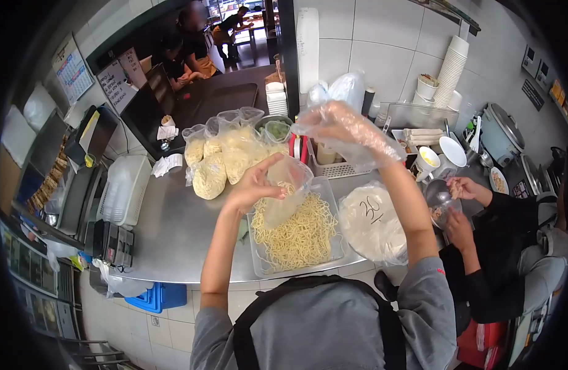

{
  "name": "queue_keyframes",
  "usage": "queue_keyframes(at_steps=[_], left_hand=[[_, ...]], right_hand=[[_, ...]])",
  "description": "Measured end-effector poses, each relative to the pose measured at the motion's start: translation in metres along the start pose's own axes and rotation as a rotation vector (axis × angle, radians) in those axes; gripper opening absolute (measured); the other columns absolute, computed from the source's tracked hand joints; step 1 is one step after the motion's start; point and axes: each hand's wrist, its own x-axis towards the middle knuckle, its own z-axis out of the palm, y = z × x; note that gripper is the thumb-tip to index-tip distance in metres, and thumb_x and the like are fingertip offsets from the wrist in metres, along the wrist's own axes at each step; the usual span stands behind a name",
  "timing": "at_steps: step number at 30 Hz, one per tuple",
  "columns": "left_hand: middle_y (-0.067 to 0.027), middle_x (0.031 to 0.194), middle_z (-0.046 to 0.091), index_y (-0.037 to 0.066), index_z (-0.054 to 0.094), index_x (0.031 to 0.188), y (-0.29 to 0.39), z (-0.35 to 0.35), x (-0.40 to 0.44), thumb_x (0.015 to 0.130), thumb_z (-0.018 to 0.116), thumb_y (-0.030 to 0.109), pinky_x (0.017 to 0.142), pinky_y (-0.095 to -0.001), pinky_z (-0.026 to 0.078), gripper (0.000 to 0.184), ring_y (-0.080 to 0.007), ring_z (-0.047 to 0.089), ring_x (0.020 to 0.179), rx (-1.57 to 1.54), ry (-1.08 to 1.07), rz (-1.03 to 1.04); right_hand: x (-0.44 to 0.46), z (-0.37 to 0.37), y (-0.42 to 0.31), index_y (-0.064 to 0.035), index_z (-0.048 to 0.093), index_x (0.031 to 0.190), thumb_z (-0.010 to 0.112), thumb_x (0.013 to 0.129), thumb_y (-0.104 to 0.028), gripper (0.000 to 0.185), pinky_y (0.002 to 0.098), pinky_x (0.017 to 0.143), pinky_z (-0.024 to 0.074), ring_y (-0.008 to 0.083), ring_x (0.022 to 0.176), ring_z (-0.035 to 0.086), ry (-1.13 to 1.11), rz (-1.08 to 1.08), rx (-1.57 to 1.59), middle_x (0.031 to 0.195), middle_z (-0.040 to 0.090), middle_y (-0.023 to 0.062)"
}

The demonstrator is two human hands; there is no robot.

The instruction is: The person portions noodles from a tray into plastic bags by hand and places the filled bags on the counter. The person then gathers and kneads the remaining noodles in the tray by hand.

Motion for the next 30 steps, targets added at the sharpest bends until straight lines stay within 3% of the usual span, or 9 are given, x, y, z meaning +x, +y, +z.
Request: queue_keyframes(at_steps=[3,5,8,13,16,19,24,26,30], left_hand=[[-0.0149,0.143,0.034,-0.004,0.029,0.140,0.013,-0.005,-0.009,0.071,0.065,-0.012,0.068,-0.0277,0.054,0.078,-0.0136,0.063,0.075,-0.103,0.033,0.065],[-0.0143,0.144,0.034,-0.003,0.029,0.140,0.020,-0.012,-0.013,0.071,0.064,-0.013,0.068,-0.0277,0.054,0.078,-0.0132,0.063,0.074,-0.183,0.048,0.055],[-0.0135,0.145,0.031,-0.003,0.031,0.140,0.024,-0.008,-0.015,0.071,0.064,-0.013,0.068,-0.0281,0.054,0.077,-0.0131,0.063,0.076,-0.135,-0.009,0.086],[-0.0134,0.147,0.029,-0.003,0.034,0.138,0.021,-0.003,-0.007,0.069,0.066,-0.014,0.068,-0.0276,0.054,0.077,-0.0133,0.062,0.082,-0.142,-0.083,0.087],[-0.0138,0.147,0.029,-0.003,0.035,0.138,0.021,0.010,0.009,0.067,0.065,-0.015,0.068,-0.0274,0.055,0.078,-0.0144,0.062,0.087,-0.127,-0.190,0.111],[-0.0142,0.146,0.030,-0.003,0.036,0.137,0.029,0.028,0.029,0.065,0.065,-0.015,0.069,-0.0270,0.055,0.079,-0.0156,0.060,0.096,-0.192,-0.335,0.113],[-0.0154,0.146,0.030,-0.003,0.036,0.137,0.051,0.090,0.083,0.065,0.064,-0.012,0.069,-0.0238,0.054,0.077,-0.0162,0.052,0.113,-0.121,-0.486,0.148],[-0.0152,0.146,0.030,-0.003,0.033,0.139,0.056,0.115,0.114,0.069,0.060,-0.013,0.069,-0.0235,0.054,0.076,-0.0108,0.061,0.087,-0.168,-0.610,0.118],[-0.0140,0.146,0.031,-0.002,0.033,0.139,0.065,0.174,0.149,0.073,0.056,-0.013,0.068,-0.0230,0.055,0.070,-0.0079,0.061,0.078,-0.164,-0.670,0.138]], right_hand=[[-0.013,0.023,-0.003,-0.0026,0.067,0.094,0.065,0.081,-0.036,0.036,0.0339,0.074,0.0502,0.0184,0.078,0.064,-0.065,0.417,-0.185,0.091,0.067,0.0175],[-0.014,0.074,0.057,-0.0040,0.066,0.094,0.064,0.080,-0.042,0.040,0.0351,0.073,0.0505,0.0237,0.078,0.065,-0.358,0.263,-0.596,0.089,0.065,0.0195],[-0.053,0.178,0.115,-0.0065,0.062,0.108,0.060,0.081,-0.039,0.042,0.0416,0.080,0.0488,0.0318,0.090,0.063,-0.538,0.248,-0.305,0.098,0.066,0.0171],[-0.094,0.251,0.126,-0.0090,0.056,0.120,0.060,0.080,-0.042,0.052,0.0418,0.094,0.0421,0.0328,0.110,0.054,-0.325,0.196,-0.375,0.113,0.059,0.0204],[-0.119,0.275,0.159,-0.0078,0.056,0.118,0.060,0.082,-0.040,0.049,0.0427,0.093,0.0423,0.0340,0.106,0.056,0.173,0.059,-0.423,0.107,0.060,0.0204],[-0.136,0.206,0.093,-0.0066,0.061,0.110,0.058,0.085,-0.035,0.038,0.0426,0.090,0.0442,0.0355,0.102,0.057,0.265,0.198,-0.280,0.103,0.061,0.0189],[-0.195,0.179,0.080,-0.0051,0.065,0.100,0.057,0.087,-0.029,0.028,0.0406,0.080,0.0478,0.0329,0.091,0.061,0.323,0.481,-0.143,0.098,0.063,0.0168],[-0.226,0.172,0.075,-0.0050,0.066,0.098,0.057,0.087,-0.028,0.027,0.0403,0.077,0.0480,0.0328,0.087,0.061,0.393,0.481,-0.064,0.094,0.063,0.0171],[-0.284,0.162,0.065,-0.0054,0.066,0.098,0.056,0.087,-0.028,0.027,0.0407,0.076,0.0471,0.0341,0.085,0.061,0.459,0.521,0.074,0.091,0.064,0.0181]])
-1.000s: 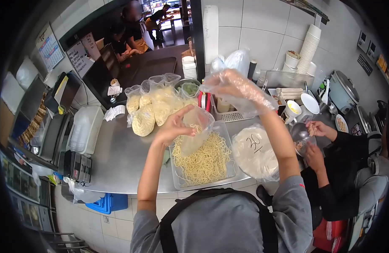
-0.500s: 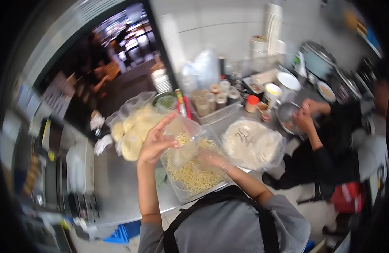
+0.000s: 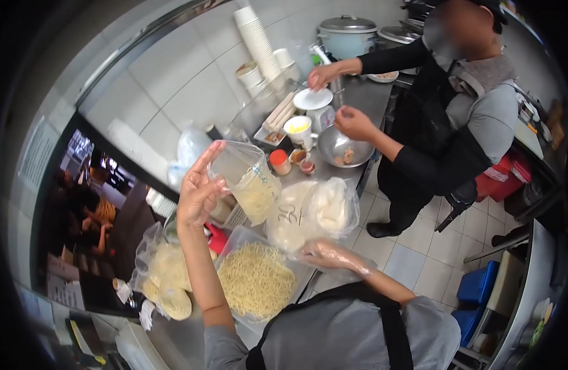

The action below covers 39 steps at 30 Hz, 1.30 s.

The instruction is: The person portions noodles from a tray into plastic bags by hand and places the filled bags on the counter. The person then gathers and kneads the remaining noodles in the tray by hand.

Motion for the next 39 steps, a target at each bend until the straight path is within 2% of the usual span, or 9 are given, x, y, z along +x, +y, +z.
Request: queue_keyframes(at_steps=[10,20,21,25,27,30,32,36,39], left_hand=[[-0.0138,0.144,0.034,-0.002,0.036,0.137,-0.032,0.052,0.121,0.076,0.055,-0.012,0.070,-0.0233,0.056,0.064,-0.0071,0.061,0.078,0.013,0.047,-0.005],[-0.0156,0.144,0.033,-0.004,0.032,0.139,-0.067,0.081,0.120,0.075,0.055,-0.012,0.064,-0.0172,0.053,0.068,-0.0049,0.059,0.074,0.097,0.099,-0.076],[-0.0170,0.145,0.033,-0.005,0.030,0.139,-0.069,0.079,0.115,0.073,0.056,-0.011,0.063,-0.0159,0.051,0.071,-0.0075,0.059,0.086,0.104,0.074,-0.080],[-0.0174,0.147,0.028,-0.006,0.028,0.140,-0.070,0.102,0.094,0.072,0.058,-0.009,0.048,-0.0098,0.039,0.075,-0.0022,0.048,0.066,0.202,0.229,-0.085],[-0.0207,0.146,0.030,-0.007,0.030,0.139,-0.071,0.102,0.083,0.069,0.058,-0.009,0.070,-0.0181,0.047,0.075,-0.0161,0.047,0.103,0.216,0.191,-0.065],[-0.0223,0.146,0.027,-0.009,0.027,0.139,-0.075,0.109,0.067,0.068,0.057,-0.010,0.083,-0.0241,0.048,0.077,-0.0231,0.047,0.119,0.225,0.221,-0.050],[-0.0197,0.149,0.023,-0.008,0.023,0.140,-0.076,0.114,0.058,0.071,0.058,-0.010,0.060,-0.0139,0.051,0.078,-0.0156,0.058,0.101,0.221,0.280,-0.059],[-0.0244,0.146,0.025,-0.010,0.026,0.139,-0.075,0.116,0.045,0.065,0.059,-0.009,0.107,-0.0437,0.034,0.081,-0.0307,0.036,0.131,0.214,0.287,-0.052],[-0.0240,0.147,0.025,-0.011,0.025,0.139,-0.074,0.124,0.043,0.065,0.059,-0.010,0.108,-0.0441,0.033,0.082,-0.0310,0.035,0.132,0.161,0.281,-0.024]], right_hand=[[-0.073,-0.101,0.049,-0.0065,0.068,0.098,0.057,0.086,-0.027,0.026,0.0401,0.074,0.0479,0.0337,0.083,0.063,0.260,0.123,0.009,0.089,0.065,0.0164],[-0.088,-0.151,0.092,-0.0048,0.068,0.096,0.057,0.086,-0.033,0.032,0.0408,0.071,0.0473,0.0350,0.076,0.062,0.369,0.128,0.125,0.080,0.064,0.0190],[-0.087,-0.156,0.092,-0.0048,0.068,0.096,0.058,0.086,-0.031,0.029,0.0400,0.071,0.0473,0.0336,0.077,0.062,0.340,0.155,0.143,0.082,0.064,0.0178],[-0.085,-0.175,0.092,-0.0049,0.067,0.097,0.060,0.085,-0.027,0.026,0.0384,0.068,0.0467,0.0303,0.076,0.062,0.223,0.246,0.215,0.085,0.065,0.0156],[-0.086,-0.177,0.099,-0.0049,0.067,0.097,0.060,0.085,-0.028,0.027,0.0383,0.066,0.0461,0.0299,0.072,0.061,0.213,0.237,0.244,0.083,0.065,0.0157],[-0.087,-0.175,0.108,-0.0048,0.067,0.097,0.060,0.086,-0.029,0.027,0.0379,0.065,0.0458,0.0293,0.069,0.061,0.237,0.181,0.263,0.080,0.065,0.0159],[-0.087,-0.184,0.105,-0.0043,0.067,0.097,0.060,0.086,-0.028,0.027,0.0376,0.066,0.0464,0.0285,0.069,0.062,0.209,0.182,0.249,0.081,0.066,0.0157],[-0.083,-0.171,0.117,-0.0030,0.067,0.098,0.060,0.086,-0.025,0.026,0.0362,0.068,0.0474,0.0263,0.074,0.064,0.207,0.158,0.317,0.085,0.067,0.0148],[-0.083,-0.170,0.119,-0.0019,0.066,0.099,0.060,0.086,-0.023,0.025,0.0351,0.069,0.0476,0.0257,0.076,0.065,0.209,0.108,0.320,0.087,0.067,0.0145]])
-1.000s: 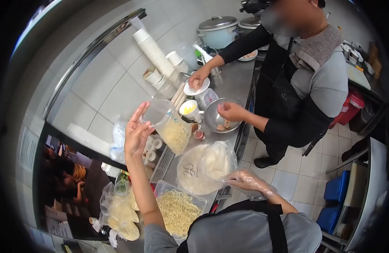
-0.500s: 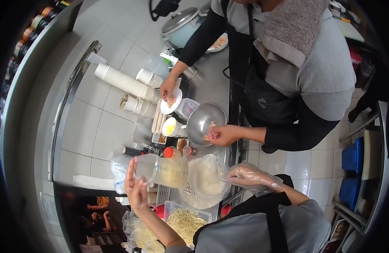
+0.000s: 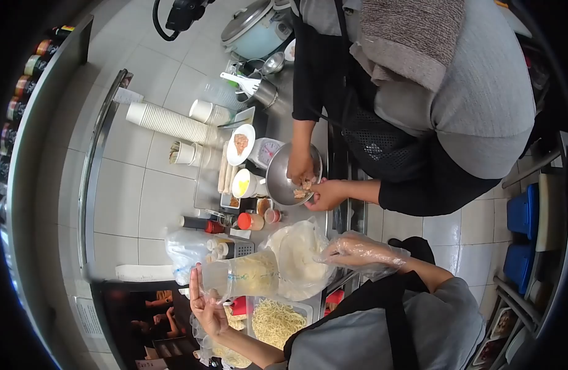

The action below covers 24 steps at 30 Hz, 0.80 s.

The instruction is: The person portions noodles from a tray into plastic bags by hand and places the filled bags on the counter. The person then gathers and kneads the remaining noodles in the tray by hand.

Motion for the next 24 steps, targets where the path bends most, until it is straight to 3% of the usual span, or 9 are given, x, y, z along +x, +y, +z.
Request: queue_keyframes(at_steps=[3,5,9,13,20,22,23,24], left_hand=[[-0.0234,0.147,0.025,-0.011,0.023,0.139,0.005,-0.002,-0.002,0.066,0.059,-0.010,0.102,-0.0363,0.041,0.082,-0.0283,0.038,0.130,0.012,0.002,-0.006],[-0.0225,0.148,0.024,-0.011,0.023,0.140,0.004,-0.004,-0.005,0.066,0.059,-0.011,0.092,-0.0287,0.046,0.082,-0.0233,0.046,0.122,0.023,-0.006,0.010],[-0.0213,0.149,0.024,-0.011,0.022,0.140,0.003,0.005,-0.008,0.067,0.060,-0.011,0.070,-0.0174,0.048,0.082,-0.0109,0.057,0.095,-0.004,0.060,0.021],[-0.0212,0.149,0.025,-0.010,0.022,0.140,0.000,0.013,-0.007,0.067,0.060,-0.012,0.059,-0.0138,0.042,0.083,-0.0034,0.049,0.069,-0.019,0.139,-0.004],[-0.0218,0.148,0.026,-0.009,0.024,0.140,-0.003,-0.002,-0.010,0.066,0.059,-0.013,0.046,-0.0124,0.035,0.082,-0.0001,0.037,0.055,0.014,0.090,0.008],[-0.0217,0.148,0.025,-0.009,0.024,0.140,-0.003,-0.006,-0.012,0.068,0.060,-0.010,0.062,-0.0185,0.039,0.081,-0.0089,0.039,0.079,0.045,0.047,-0.003],[-0.0216,0.148,0.024,-0.009,0.023,0.140,-0.001,-0.012,-0.013,0.070,0.061,-0.007,0.078,-0.0246,0.043,0.080,-0.0178,0.041,0.102,0.073,-0.001,-0.013],[-0.0217,0.148,0.024,-0.009,0.023,0.140,-0.002,-0.013,-0.013,0.072,0.062,-0.006,0.087,-0.0284,0.044,0.079,-0.0225,0.041,0.115,0.079,-0.023,-0.013]], right_hand=[[0.003,-0.003,-0.005,-0.0013,0.065,0.096,0.060,0.086,-0.025,0.026,0.0365,0.067,0.0461,0.0283,0.072,0.062,-0.016,-0.003,0.028,0.082,0.064,0.0166],[0.002,0.001,-0.007,-0.0014,0.065,0.090,0.058,0.086,-0.031,0.030,0.0401,0.063,0.0435,0.0330,0.066,0.058,0.034,-0.034,0.079,0.073,0.060,0.0203],[0.002,0.006,-0.002,-0.0014,0.065,0.092,0.058,0.086,-0.027,0.028,0.0389,0.064,0.0445,0.0319,0.067,0.060,0.026,-0.080,0.018,0.077,0.062,0.0184],[0.000,0.000,-0.012,-0.0019,0.065,0.097,0.059,0.087,-0.023,0.025,0.0354,0.066,0.0462,0.0273,0.070,0.062,-0.006,-0.019,-0.025,0.080,0.065,0.0150],[0.005,0.002,-0.013,-0.0024,0.066,0.097,0.059,0.086,-0.024,0.026,0.0352,0.064,0.0458,0.0275,0.067,0.061,-0.032,0.003,-0.034,0.080,0.066,0.0145],[0.003,0.001,-0.016,-0.0028,0.066,0.098,0.059,0.086,-0.024,0.026,0.0352,0.064,0.0460,0.0274,0.068,0.061,-0.053,0.029,-0.047,0.081,0.066,0.0143],[0.003,0.002,-0.018,-0.0030,0.066,0.098,0.059,0.086,-0.024,0.026,0.0351,0.064,0.0462,0.0273,0.068,0.062,-0.059,0.036,-0.063,0.082,0.066,0.0142],[0.003,0.002,-0.019,-0.0033,0.066,0.099,0.059,0.086,-0.025,0.026,0.0351,0.065,0.0464,0.0272,0.069,0.062,-0.063,0.041,-0.081,0.083,0.066,0.0140]])
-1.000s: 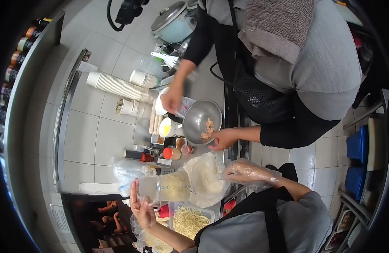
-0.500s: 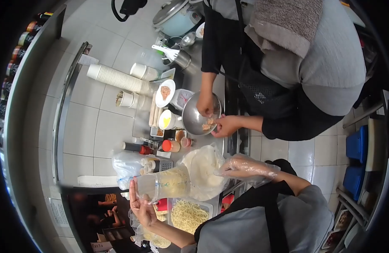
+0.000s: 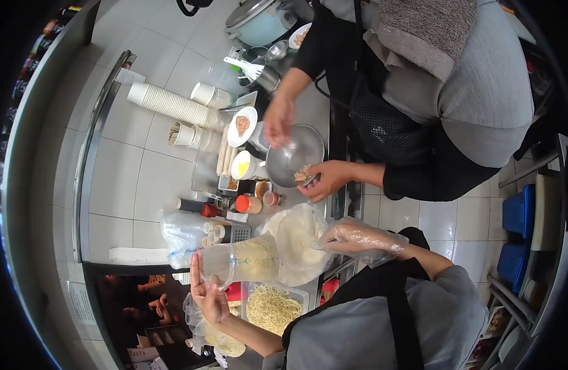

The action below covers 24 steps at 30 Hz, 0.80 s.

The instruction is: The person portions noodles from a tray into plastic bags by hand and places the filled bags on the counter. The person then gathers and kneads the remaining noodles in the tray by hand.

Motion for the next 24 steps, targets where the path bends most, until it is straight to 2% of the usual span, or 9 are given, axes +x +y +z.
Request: queue_keyframes(at_steps=[1,6,14,16,17,19,23,24], left_hand=[[-0.0218,0.148,0.024,-0.009,0.022,0.140,0.000,0.000,0.000,0.073,0.063,-0.005,0.097,-0.0323,0.046,0.079,-0.0272,0.042,0.127,0.007,-0.023,0.001],[-0.0233,0.146,0.026,-0.011,0.024,0.139,-0.007,-0.005,0.000,0.071,0.063,-0.005,0.106,-0.0389,0.036,0.078,-0.0285,0.035,0.132,0.024,-0.010,0.032],[-0.0238,0.146,0.027,-0.010,0.025,0.139,-0.002,0.000,-0.001,0.071,0.060,-0.007,0.107,-0.0390,0.035,0.076,-0.0287,0.035,0.132,0.016,-0.025,-0.015],[-0.0240,0.146,0.027,-0.010,0.025,0.139,-0.001,0.004,0.001,0.069,0.060,-0.009,0.092,-0.0310,0.038,0.078,-0.0205,0.041,0.112,0.001,0.012,-0.020],[-0.0241,0.146,0.027,-0.010,0.025,0.139,-0.002,0.008,0.002,0.067,0.060,-0.011,0.076,-0.0228,0.041,0.080,-0.0123,0.048,0.091,-0.019,0.050,-0.015],[-0.0242,0.146,0.027,-0.011,0.025,0.139,-0.002,0.010,0.003,0.064,0.060,-0.012,0.060,-0.0139,0.044,0.083,-0.0033,0.053,0.068,-0.039,0.077,-0.011],[-0.0246,0.146,0.028,-0.011,0.027,0.138,0.001,0.011,0.006,0.063,0.061,-0.011,0.054,-0.0119,0.041,0.083,-0.0008,0.047,0.059,-0.022,0.055,-0.012],[-0.0245,0.146,0.028,-0.011,0.027,0.138,0.001,0.009,0.006,0.064,0.060,-0.011,0.062,-0.0161,0.040,0.082,-0.0053,0.045,0.071,-0.010,0.033,-0.010]], right_hand=[[0.000,0.000,0.000,-0.0033,0.066,0.099,0.060,0.086,-0.025,0.026,0.0351,0.065,0.0466,0.0272,0.070,0.062,0.006,-0.006,0.003,0.083,0.066,0.0141],[0.005,0.006,0.005,-0.0031,0.066,0.098,0.060,0.085,-0.025,0.026,0.0348,0.068,0.0475,0.0270,0.074,0.064,0.002,-0.005,-0.010,0.085,0.067,0.0141],[0.006,0.008,0.004,-0.0028,0.066,0.096,0.059,0.086,-0.024,0.025,0.0360,0.066,0.0460,0.0295,0.072,0.062,0.013,-0.052,-0.006,0.083,0.065,0.0155],[0.007,0.009,0.005,-0.0027,0.065,0.096,0.059,0.086,-0.024,0.025,0.0361,0.066,0.0458,0.0299,0.072,0.061,0.008,-0.049,-0.012,0.084,0.065,0.0156],[0.007,0.008,0.003,-0.0026,0.065,0.097,0.059,0.086,-0.024,0.025,0.0362,0.067,0.0457,0.0301,0.072,0.061,0.003,-0.037,-0.009,0.084,0.065,0.0157],[0.006,0.008,0.003,-0.0027,0.065,0.097,0.059,0.086,-0.025,0.025,0.0366,0.067,0.0457,0.0306,0.074,0.061,-0.001,-0.021,0.002,0.085,0.065,0.0158],[0.008,0.007,0.003,-0.0035,0.065,0.097,0.058,0.086,-0.026,0.026,0.0377,0.070,0.0456,0.0315,0.077,0.061,0.001,-0.011,0.004,0.086,0.065,0.0162],[0.008,0.007,0.004,-0.0037,0.065,0.098,0.058,0.086,-0.026,0.026,0.0380,0.070,0.0455,0.0317,0.078,0.061,0.001,-0.011,-0.003,0.086,0.065,0.0163]])
